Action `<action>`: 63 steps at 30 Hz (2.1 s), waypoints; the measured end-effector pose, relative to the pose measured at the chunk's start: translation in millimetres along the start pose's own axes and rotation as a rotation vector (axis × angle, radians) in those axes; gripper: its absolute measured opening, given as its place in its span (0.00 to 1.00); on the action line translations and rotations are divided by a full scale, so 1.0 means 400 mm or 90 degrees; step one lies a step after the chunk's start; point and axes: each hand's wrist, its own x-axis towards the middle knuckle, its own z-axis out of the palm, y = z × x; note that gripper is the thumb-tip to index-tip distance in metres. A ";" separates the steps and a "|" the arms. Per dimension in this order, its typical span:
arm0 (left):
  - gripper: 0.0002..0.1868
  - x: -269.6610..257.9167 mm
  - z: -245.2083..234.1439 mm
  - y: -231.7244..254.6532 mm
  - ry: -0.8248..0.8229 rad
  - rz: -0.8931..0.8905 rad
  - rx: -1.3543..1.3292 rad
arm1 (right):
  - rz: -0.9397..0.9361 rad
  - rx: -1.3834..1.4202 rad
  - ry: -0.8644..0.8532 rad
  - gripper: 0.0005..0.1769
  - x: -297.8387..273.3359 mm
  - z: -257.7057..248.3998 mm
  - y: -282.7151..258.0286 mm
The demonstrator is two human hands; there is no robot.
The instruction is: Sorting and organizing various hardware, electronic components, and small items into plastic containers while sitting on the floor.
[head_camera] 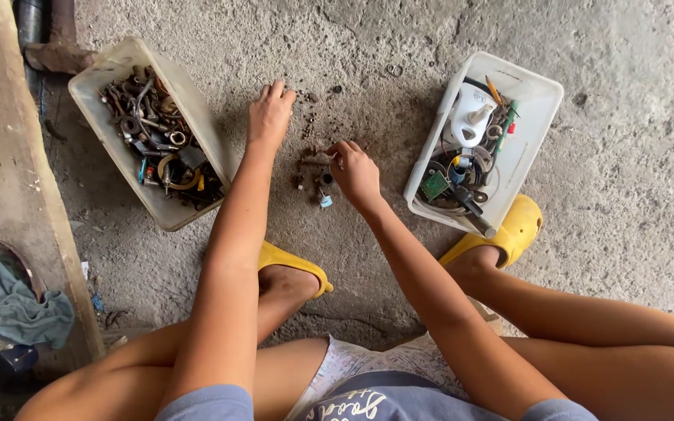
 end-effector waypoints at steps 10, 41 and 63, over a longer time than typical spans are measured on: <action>0.07 0.026 -0.175 0.019 -0.109 -0.004 -0.134 | 0.017 0.017 -0.021 0.10 -0.004 -0.015 0.011; 0.10 0.128 -0.104 1.067 0.011 -0.070 -0.669 | 0.433 0.395 0.242 0.17 -0.178 -0.593 0.537; 0.09 -0.281 -0.162 0.255 -0.048 0.050 -0.171 | -0.027 0.070 -0.139 0.11 -0.099 0.021 0.120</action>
